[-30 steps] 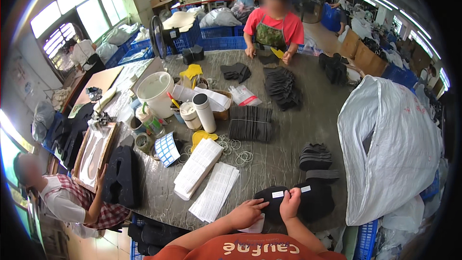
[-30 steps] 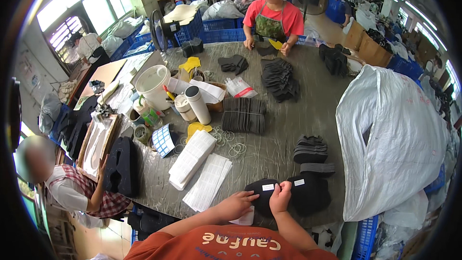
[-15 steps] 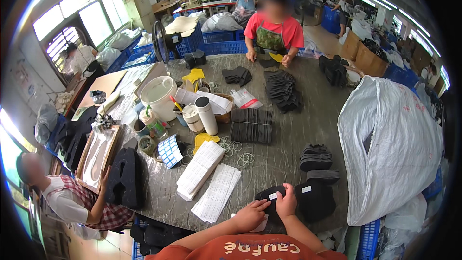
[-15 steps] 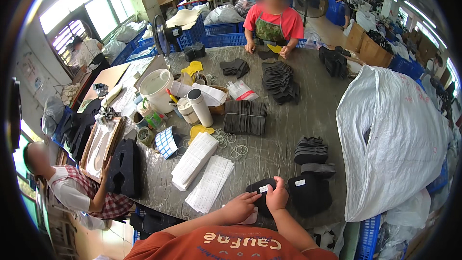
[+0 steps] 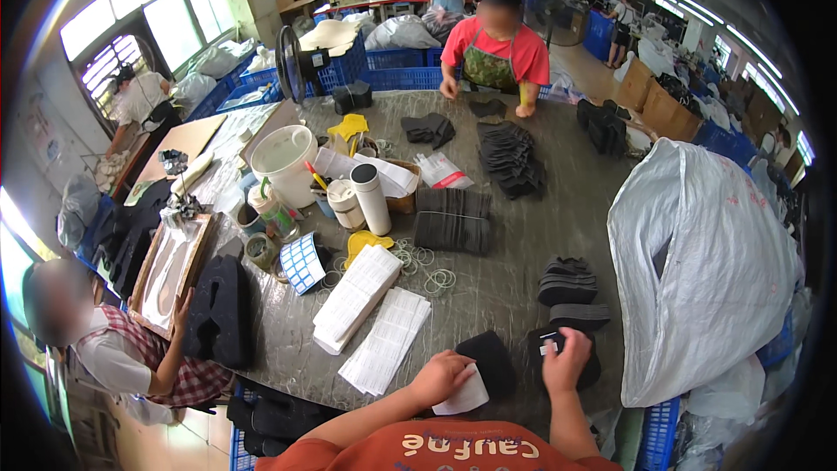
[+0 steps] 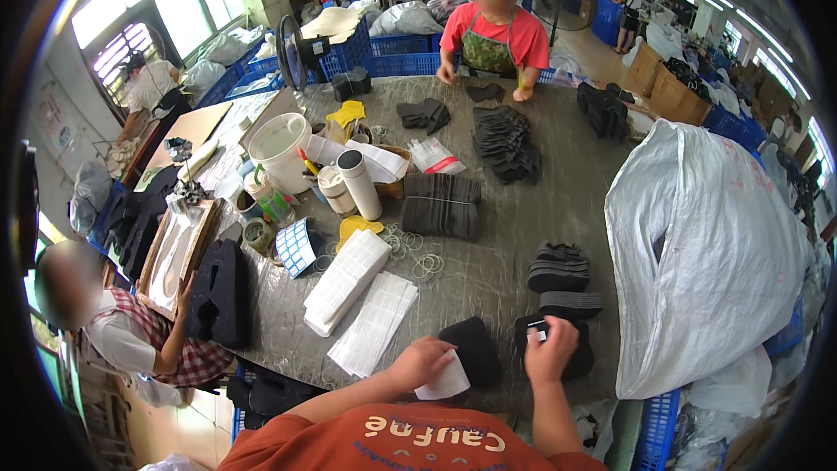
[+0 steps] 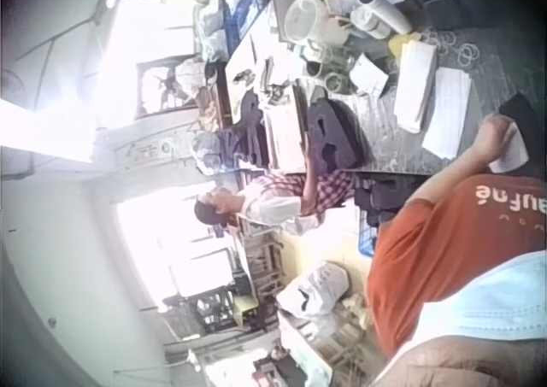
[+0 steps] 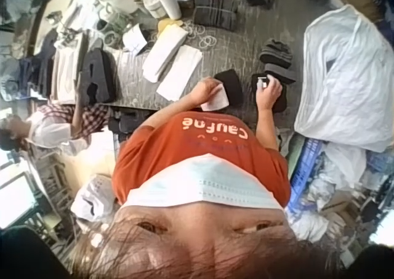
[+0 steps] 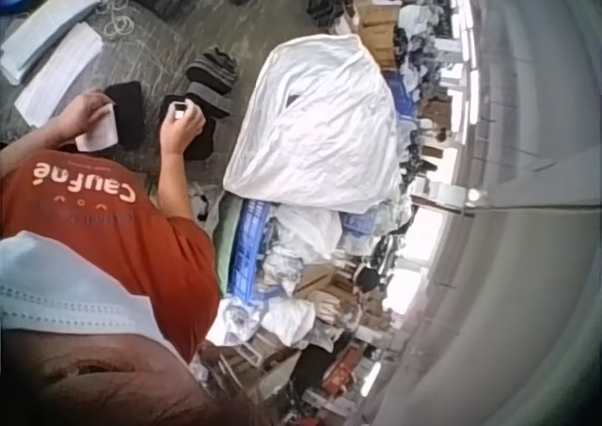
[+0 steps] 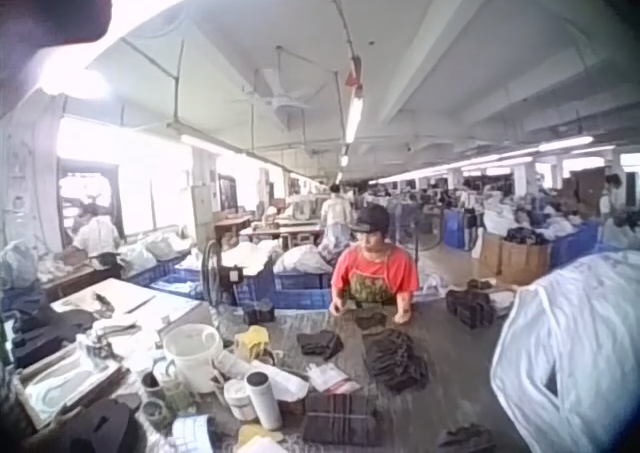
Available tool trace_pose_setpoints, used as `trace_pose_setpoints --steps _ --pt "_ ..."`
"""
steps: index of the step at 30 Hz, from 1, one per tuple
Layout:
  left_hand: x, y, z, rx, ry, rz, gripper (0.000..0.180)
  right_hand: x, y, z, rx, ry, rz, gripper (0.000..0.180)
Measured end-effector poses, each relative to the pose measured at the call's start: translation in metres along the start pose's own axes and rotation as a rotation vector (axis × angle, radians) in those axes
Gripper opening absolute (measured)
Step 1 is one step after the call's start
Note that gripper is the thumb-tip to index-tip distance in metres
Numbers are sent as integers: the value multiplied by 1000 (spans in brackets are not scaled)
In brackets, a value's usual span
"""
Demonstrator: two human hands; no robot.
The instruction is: Peeling white adhesive labels from a sheet and applying them to black shoe components.
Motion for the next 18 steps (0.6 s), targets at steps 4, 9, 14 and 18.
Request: trace_pose_setpoints --steps 4,9,14,18 --pt "-8 -28 -9 -198 113 -408 28 -40 -68 81 740 -706 201 57" --pt "-1 -35 -26 -365 148 -357 32 -50 -62 116 925 -667 438 22" --pt "4 -30 -43 -311 -6 -398 32 -35 -89 111 889 -706 242 23" --pt "-9 -39 -55 -17 93 -397 28 -49 -91 126 865 -840 368 26"
Point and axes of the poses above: each hand's wrist, its own x-axis towards the middle knuckle, its own z-axis out of the palm, y = z × x, the point moved 10 cm from there along x, towards the middle knuckle, and after that the axes turned 12 degrees about x, right-handed, at the moved point
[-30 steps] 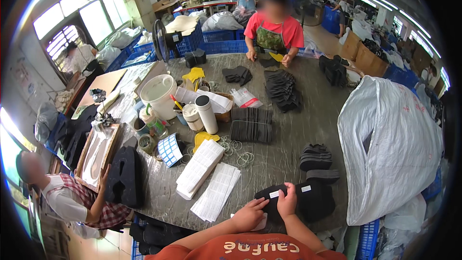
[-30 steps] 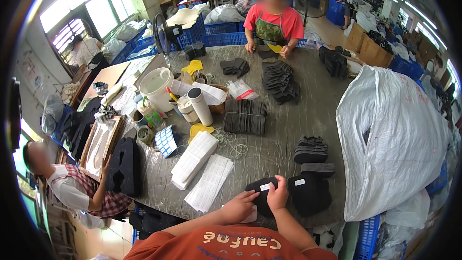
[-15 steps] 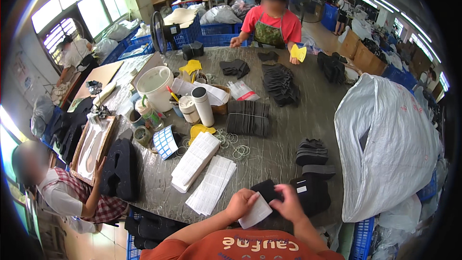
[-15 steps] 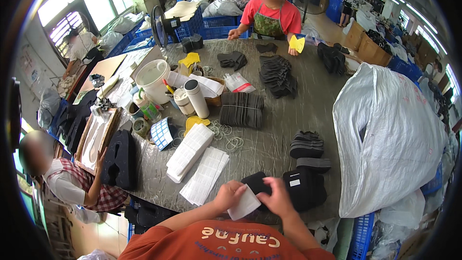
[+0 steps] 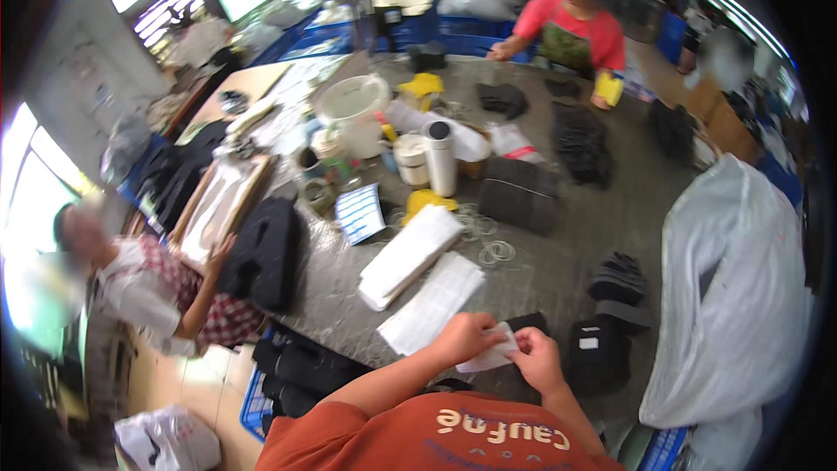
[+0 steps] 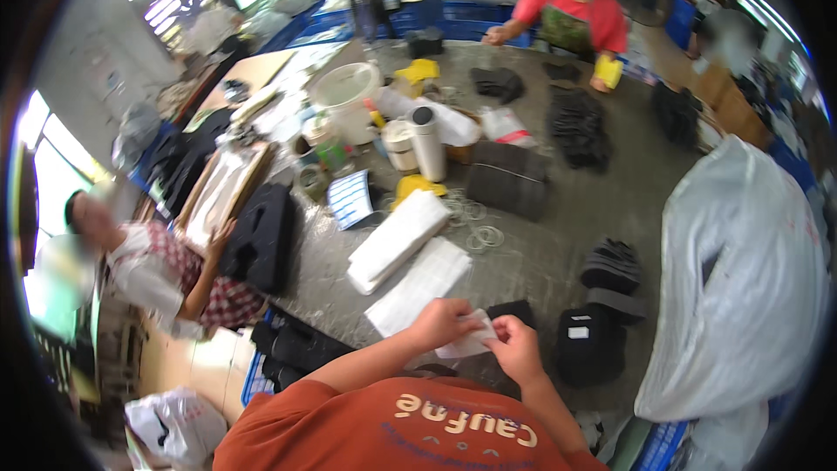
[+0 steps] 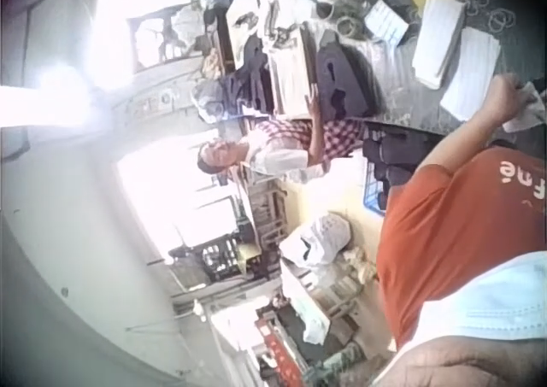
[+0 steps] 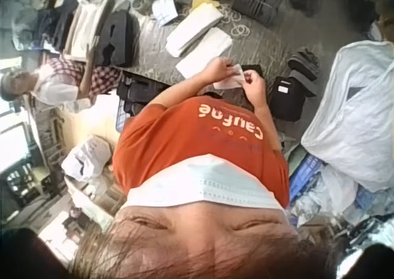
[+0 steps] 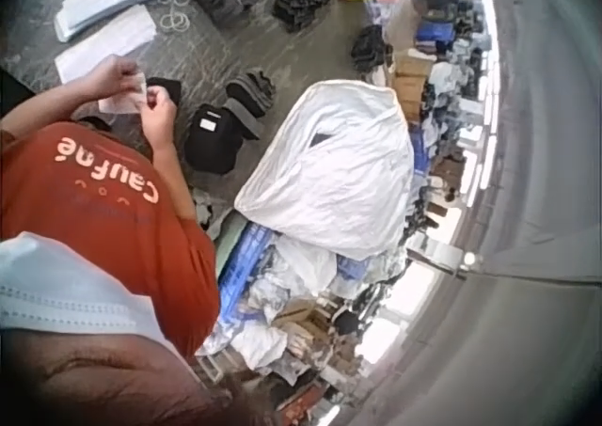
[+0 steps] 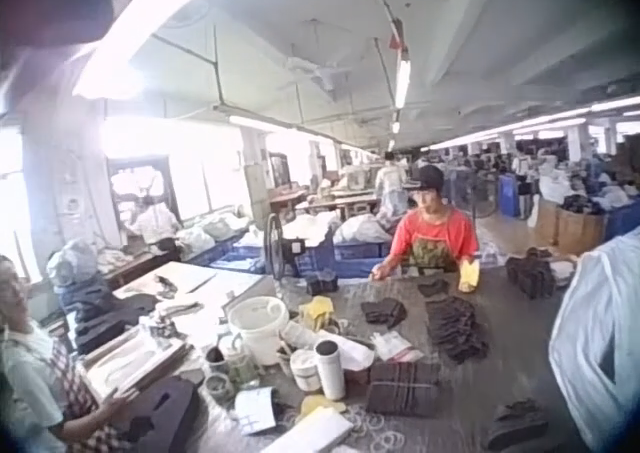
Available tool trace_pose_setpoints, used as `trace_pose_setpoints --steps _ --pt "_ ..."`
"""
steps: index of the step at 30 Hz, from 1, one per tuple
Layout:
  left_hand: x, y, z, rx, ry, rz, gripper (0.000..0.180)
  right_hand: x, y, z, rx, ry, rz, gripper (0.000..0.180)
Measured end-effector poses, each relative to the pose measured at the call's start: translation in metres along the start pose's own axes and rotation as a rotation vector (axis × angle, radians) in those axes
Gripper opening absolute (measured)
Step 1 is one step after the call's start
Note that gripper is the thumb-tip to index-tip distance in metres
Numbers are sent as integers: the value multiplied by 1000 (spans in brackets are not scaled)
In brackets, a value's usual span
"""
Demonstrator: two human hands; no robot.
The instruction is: Peeling white adhesive labels from a sheet and applying them to black shoe components.
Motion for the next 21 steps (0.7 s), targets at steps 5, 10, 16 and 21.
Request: trace_pose_setpoints --steps 5,10,16,21 --pt "-5 19 10 -64 -137 97 33 -7 18 -8 66 8 61 26" --pt "-10 15 8 -126 -174 39 30 -8 25 3 87 -81 126 36" --pt "-20 6 -3 -39 -127 -6 29 -2 32 16 140 -161 196 33" --pt "-18 -1 -3 -19 -116 -30 29 1 51 17 198 -215 216 30"
Point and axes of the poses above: each hand's wrist, its own x-axis towards the middle knuckle, its own z-axis out of the palm, y = z × x, the point moved 10 cm from there along x, towards the middle knuckle, and after that the axes turned 12 degrees about x, right-handed, at the moved point
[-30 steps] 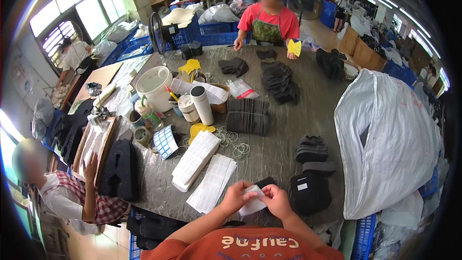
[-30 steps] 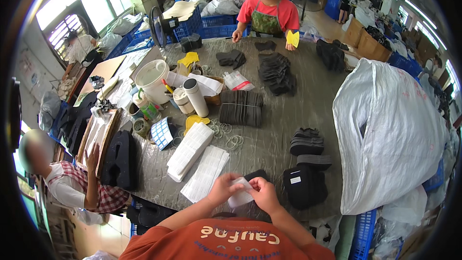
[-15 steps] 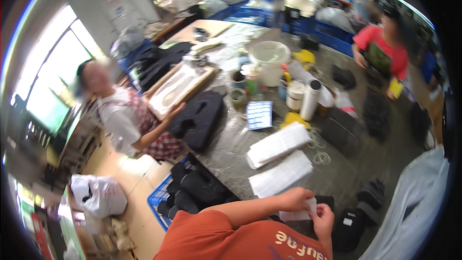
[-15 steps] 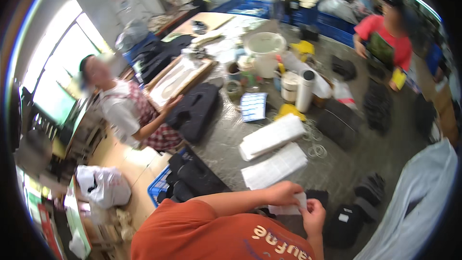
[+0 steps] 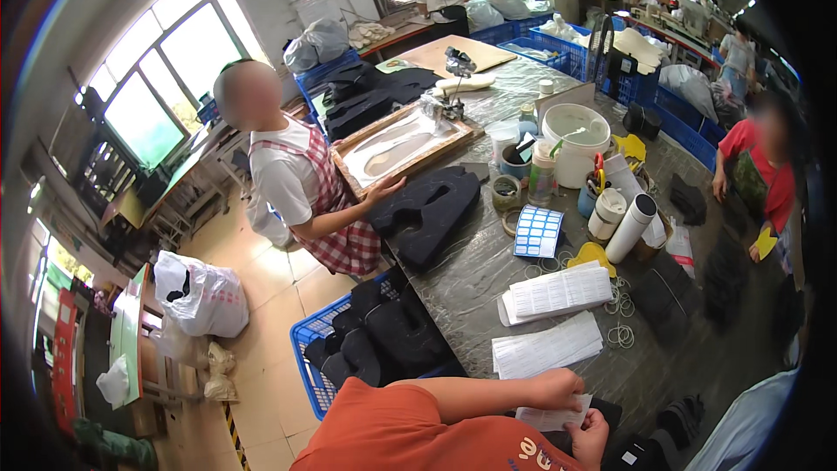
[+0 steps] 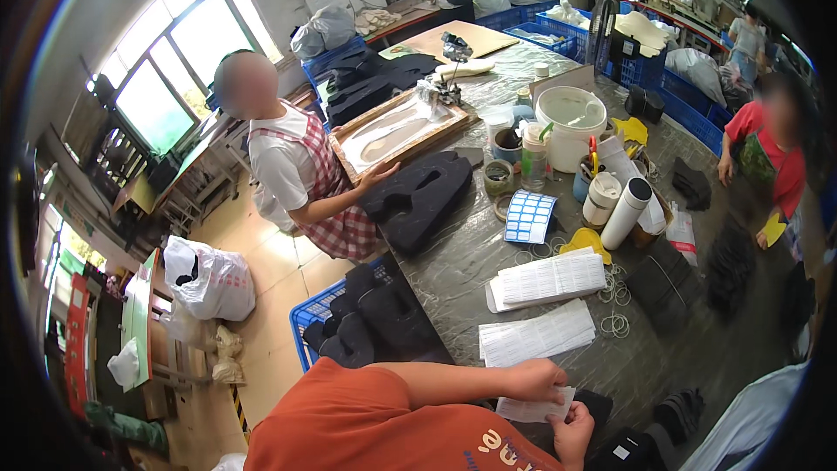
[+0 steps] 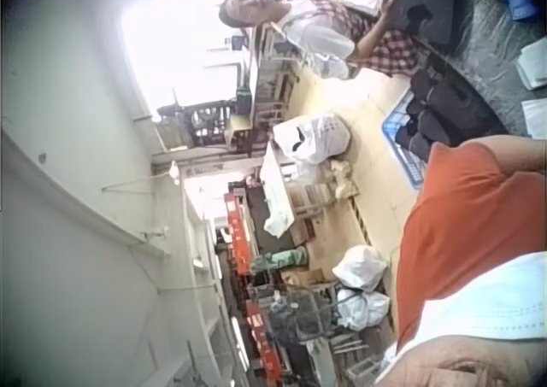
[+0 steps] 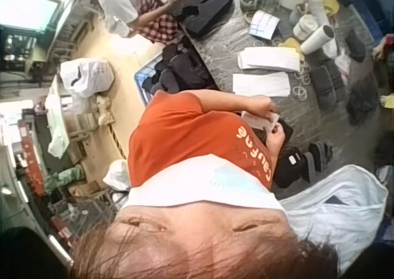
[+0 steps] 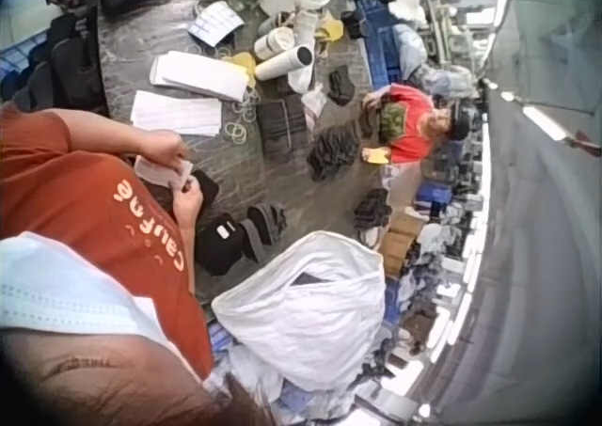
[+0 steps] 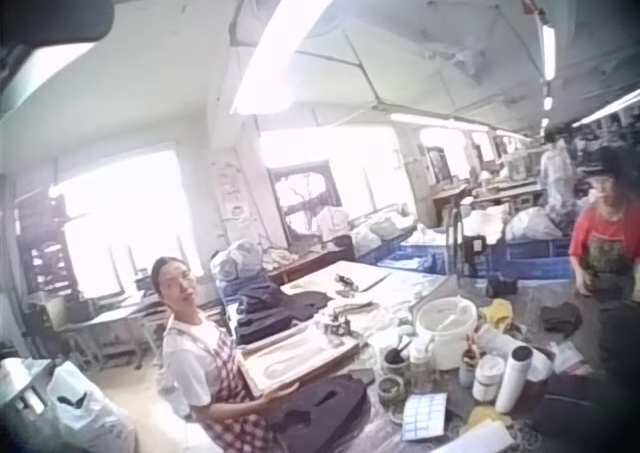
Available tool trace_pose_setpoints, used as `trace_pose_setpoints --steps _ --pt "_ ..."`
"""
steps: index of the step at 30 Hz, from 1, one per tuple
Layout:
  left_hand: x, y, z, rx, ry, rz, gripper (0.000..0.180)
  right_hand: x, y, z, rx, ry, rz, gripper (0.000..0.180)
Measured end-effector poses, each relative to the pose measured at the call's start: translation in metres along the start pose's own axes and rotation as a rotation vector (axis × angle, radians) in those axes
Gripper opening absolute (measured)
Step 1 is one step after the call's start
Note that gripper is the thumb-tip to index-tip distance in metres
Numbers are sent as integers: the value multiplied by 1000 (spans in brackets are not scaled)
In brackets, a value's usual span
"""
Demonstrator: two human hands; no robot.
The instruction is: Peeling white adhesive labels from a sheet and applying them to black shoe components.
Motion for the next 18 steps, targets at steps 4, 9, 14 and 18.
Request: trace_pose_setpoints --steps 4,9,14,18 --pt "9 -9 0 40 107 50 28 7 -15 5 -63 28 -34 36" --pt "-1 -20 -11 8 55 -44 34 11 -16 12 -33 18 -17 27" --pt "15 -5 1 94 -171 62 33 7 -22 -7 -40 73 -54 29" --pt "23 16 2 82 -130 98 34 -3 -20 -27 25 174 -91 28"
Point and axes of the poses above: each hand's wrist, its own x-axis towards the middle knuckle, its own z-axis out of the palm, y = z × x, the point moved 10 cm from there along x, towards the middle knuckle, and after that the axes turned 12 degrees about x, right-handed, at the moved point
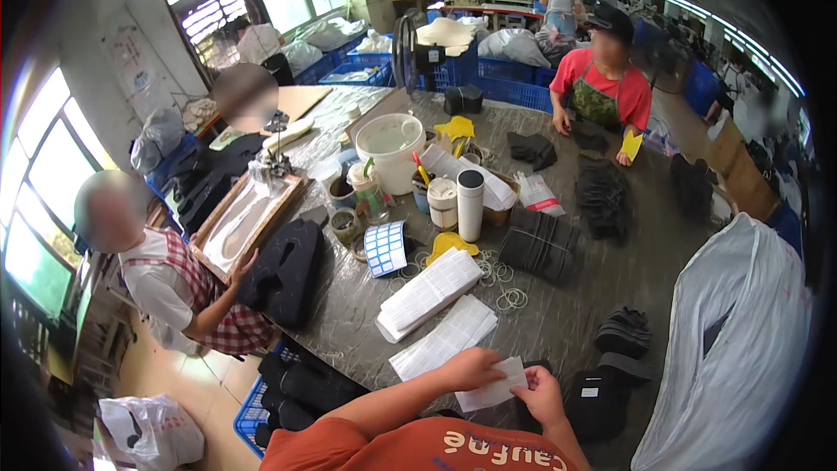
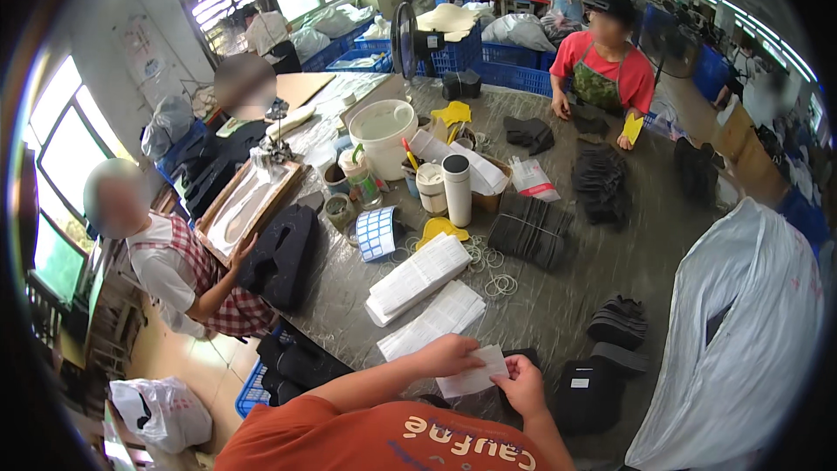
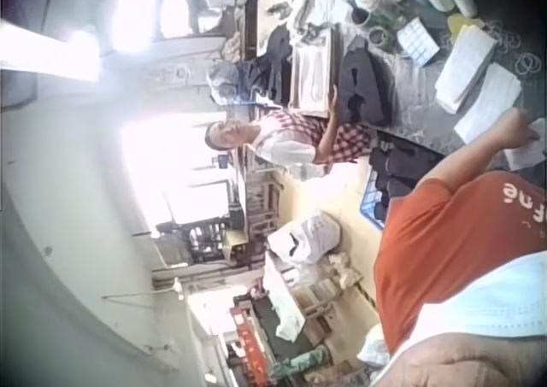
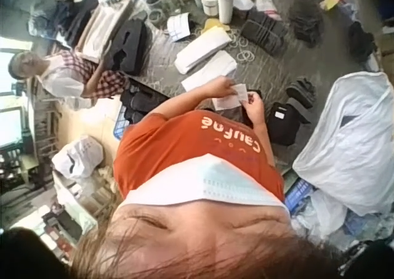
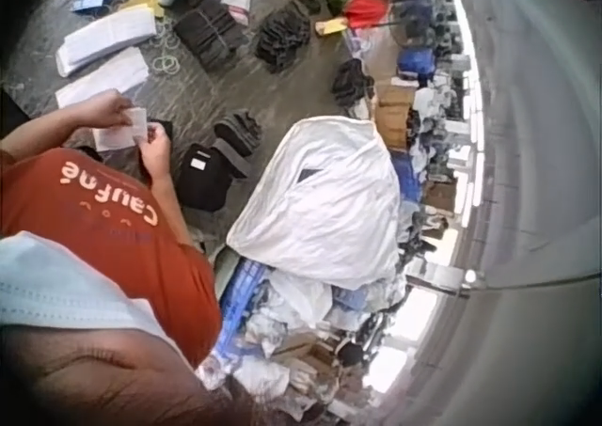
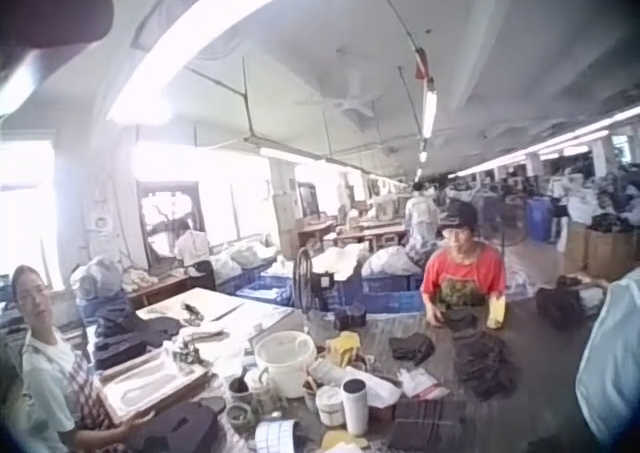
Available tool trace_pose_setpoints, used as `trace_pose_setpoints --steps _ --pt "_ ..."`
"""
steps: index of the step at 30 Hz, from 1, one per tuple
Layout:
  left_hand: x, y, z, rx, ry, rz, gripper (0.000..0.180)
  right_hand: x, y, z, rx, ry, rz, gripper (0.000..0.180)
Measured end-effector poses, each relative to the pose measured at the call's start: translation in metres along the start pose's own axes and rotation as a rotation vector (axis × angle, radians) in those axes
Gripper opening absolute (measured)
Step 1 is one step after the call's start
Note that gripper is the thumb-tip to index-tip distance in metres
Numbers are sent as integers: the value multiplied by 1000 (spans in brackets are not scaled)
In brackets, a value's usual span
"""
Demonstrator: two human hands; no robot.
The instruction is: Peeling white adhesive labels from a sheet and applying them to black shoe components.
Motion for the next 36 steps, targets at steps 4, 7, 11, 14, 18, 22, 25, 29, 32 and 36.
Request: trace_pose_setpoints --steps 4,7,11,14,18,22,25,29,32,36 --pt "2 9 10 106 -25 3 36 -11 9 -10 58 51 32 23" --pt "6 4 15 140 -33 -41 37 -14 15 -11 109 51 27 21" --pt "8 6 9 47 4 -33 37 -10 1 1 119 3 -57 22" --pt "9 -1 -2 39 70 -77 34 -5 -9 -1 54 38 -35 16" --pt "-5 -3 -10 30 157 -76 34 0 1 1 60 21 2 8" --pt "-6 10 -3 -31 191 -29 30 -12 9 -12 51 76 10 4" --pt "-16 6 0 -85 181 -122 28 -8 9 -6 -1 33 -1 4" --pt "-21 -14 5 -98 210 -162 29 -9 -5 3 -105 26 -91 5" --pt "-23 -37 8 -48 203 -212 32 -5 -14 22 -197 -34 -99 8" --pt "-33 -46 -2 -88 190 -263 29 -1 -1 35 -112 -69 -99 8"
Point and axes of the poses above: each hand's wrist, its own x-axis towards the middle knuckle, its own z-axis out of the palm, y = z × x, the point moved 10 cm from there along x, towards the middle knuckle, and after that the axes turned 12 degrees about x, right-handed, at the moved point
